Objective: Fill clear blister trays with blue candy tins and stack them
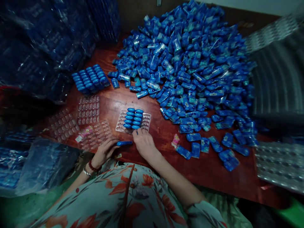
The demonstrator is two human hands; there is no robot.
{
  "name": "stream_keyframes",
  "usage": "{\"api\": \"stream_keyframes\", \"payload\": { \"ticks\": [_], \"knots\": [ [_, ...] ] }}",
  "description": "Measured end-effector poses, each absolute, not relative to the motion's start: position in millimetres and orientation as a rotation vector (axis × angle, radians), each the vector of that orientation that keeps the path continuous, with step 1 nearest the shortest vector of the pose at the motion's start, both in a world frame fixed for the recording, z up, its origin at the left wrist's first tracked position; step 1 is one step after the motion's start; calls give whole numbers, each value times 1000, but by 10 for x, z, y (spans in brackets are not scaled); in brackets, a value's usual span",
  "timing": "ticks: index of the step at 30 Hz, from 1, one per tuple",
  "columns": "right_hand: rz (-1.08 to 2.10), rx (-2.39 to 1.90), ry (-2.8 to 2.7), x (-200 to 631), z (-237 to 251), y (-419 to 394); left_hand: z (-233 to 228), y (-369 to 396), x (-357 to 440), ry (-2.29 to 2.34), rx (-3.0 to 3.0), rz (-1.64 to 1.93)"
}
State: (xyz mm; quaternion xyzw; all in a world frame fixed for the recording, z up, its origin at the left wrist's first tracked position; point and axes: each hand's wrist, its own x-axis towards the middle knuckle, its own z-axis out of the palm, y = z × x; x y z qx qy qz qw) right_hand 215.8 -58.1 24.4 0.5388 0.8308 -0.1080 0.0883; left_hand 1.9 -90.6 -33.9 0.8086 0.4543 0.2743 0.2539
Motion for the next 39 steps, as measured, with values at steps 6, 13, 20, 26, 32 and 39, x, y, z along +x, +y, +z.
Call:
{"api": "stream_keyframes", "payload": {
  "ticks": [6,13,20,26,32,39],
  "knots": [
    [-308,1407,2485,2119,325,-472,-195,-558,-5,1252,2556,626],
    [-138,1440,2671,2312,140,-577,-111,-302,86,1102,2924,48],
    [-59,1541,2902,2418,-226,-729,134,-275,386,934,3145,-304],
    [-301,1406,2681,2256,172,-553,179,-425,552,1022,3223,-369],
    [-300,1540,2540,2056,196,-507,209,-401,565,1186,3180,-408],
    [-300,2184,2525,2409,-38,-928,331,-284,393,1338,2821,-449]
  ]
}}
